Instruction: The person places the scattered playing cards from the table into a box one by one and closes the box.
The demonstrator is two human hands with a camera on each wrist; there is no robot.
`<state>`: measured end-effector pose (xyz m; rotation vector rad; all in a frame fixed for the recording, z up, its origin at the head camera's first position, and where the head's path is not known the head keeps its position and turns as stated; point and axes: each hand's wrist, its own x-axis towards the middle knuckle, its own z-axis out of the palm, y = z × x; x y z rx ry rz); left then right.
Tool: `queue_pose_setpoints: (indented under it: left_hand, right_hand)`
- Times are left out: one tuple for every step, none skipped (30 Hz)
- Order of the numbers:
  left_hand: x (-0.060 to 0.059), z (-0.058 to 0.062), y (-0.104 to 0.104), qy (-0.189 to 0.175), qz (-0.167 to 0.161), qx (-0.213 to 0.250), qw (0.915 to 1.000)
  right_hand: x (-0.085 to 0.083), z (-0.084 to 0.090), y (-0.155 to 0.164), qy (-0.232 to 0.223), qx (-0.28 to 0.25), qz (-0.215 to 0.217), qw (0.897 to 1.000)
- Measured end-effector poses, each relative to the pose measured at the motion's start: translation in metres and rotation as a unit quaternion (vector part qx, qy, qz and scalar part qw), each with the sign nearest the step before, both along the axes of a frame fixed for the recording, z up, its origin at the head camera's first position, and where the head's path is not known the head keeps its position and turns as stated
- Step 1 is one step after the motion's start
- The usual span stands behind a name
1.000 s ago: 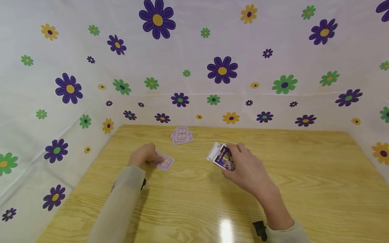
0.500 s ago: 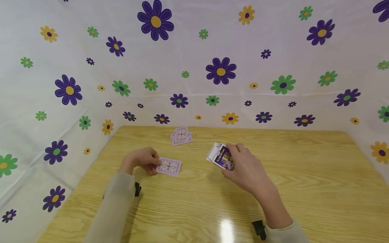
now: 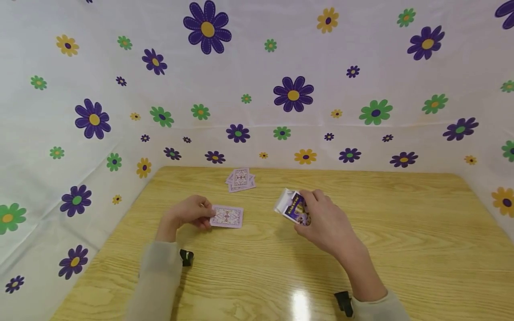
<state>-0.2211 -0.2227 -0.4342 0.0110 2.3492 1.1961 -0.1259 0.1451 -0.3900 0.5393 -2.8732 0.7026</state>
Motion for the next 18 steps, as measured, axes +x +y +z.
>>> queue_pose_setpoints:
  left_hand:
    - [0.001,-0.001,0.001,0.006,0.003,0.003,1.0000]
    - [0.002,-0.002,0.002,0.012,0.005,0.006,0.9999]
    - [0.003,-0.004,0.003,0.018,0.009,0.010,0.9997]
    - [0.004,-0.005,0.003,0.023,0.013,0.014,0.9995]
    - [0.005,-0.006,0.004,0.028,0.018,0.019,0.9993]
    - [0.006,-0.007,0.005,0.032,0.023,0.025,0.9989]
    - [0.007,-0.008,0.005,0.038,0.027,0.030,0.9985]
    - [0.008,-0.008,0.005,0.043,0.032,0.035,0.9979]
    - [0.010,-0.008,0.006,0.048,0.038,0.039,0.9974]
    - [0.011,-0.008,0.006,0.052,0.042,0.043,0.9968]
    - [0.011,-0.008,0.006,0.058,0.046,0.049,0.9960]
    - [0.011,-0.007,0.007,0.065,0.050,0.054,0.9952]
    - [0.012,-0.007,0.008,0.071,0.053,0.058,0.9944]
    - [0.011,-0.006,0.008,0.076,0.056,0.064,0.9935]
    - [0.011,-0.006,0.009,0.081,0.058,0.071,0.9924]
    - [0.010,-0.005,0.010,0.086,0.063,0.078,0.9913]
    - [0.010,-0.003,0.011,0.090,0.067,0.084,0.9901]
    - [0.010,-0.002,0.012,0.094,0.070,0.089,0.9891]
  right_hand:
    - [0.000,0.000,0.000,-0.001,0.000,0.000,1.000]
    - [0.000,0.000,0.000,-0.001,0.001,-0.001,1.000]
    - [0.000,0.000,0.000,-0.001,0.001,-0.001,1.000]
    - [0.000,0.000,0.000,-0.002,0.001,-0.001,1.000]
    - [-0.001,-0.001,-0.001,-0.003,0.001,-0.001,1.000]
    - [-0.001,-0.001,-0.001,-0.003,0.000,0.000,1.000]
    - [-0.001,-0.002,-0.001,-0.004,0.000,-0.001,1.000]
    - [-0.001,-0.002,-0.002,-0.006,0.000,-0.001,1.000]
    - [-0.001,-0.003,-0.002,-0.007,0.000,0.000,1.000]
    - [-0.002,-0.003,-0.002,-0.009,0.000,0.001,1.000]
    - [-0.002,-0.003,-0.002,-0.009,0.000,0.001,1.000]
    - [-0.002,-0.003,-0.003,-0.011,0.001,0.000,1.000]
    - [-0.002,-0.003,-0.002,-0.012,0.002,-0.001,1.000]
    - [-0.002,-0.003,-0.002,-0.013,0.003,-0.002,1.000]
    - [-0.002,-0.003,-0.002,-0.013,0.004,-0.003,1.000]
    - [-0.002,-0.003,-0.002,-0.012,0.005,-0.004,1.000]
    - [-0.002,-0.003,-0.001,-0.012,0.007,-0.006,1.000]
    - [-0.002,-0.003,-0.001,-0.012,0.008,-0.007,1.000]
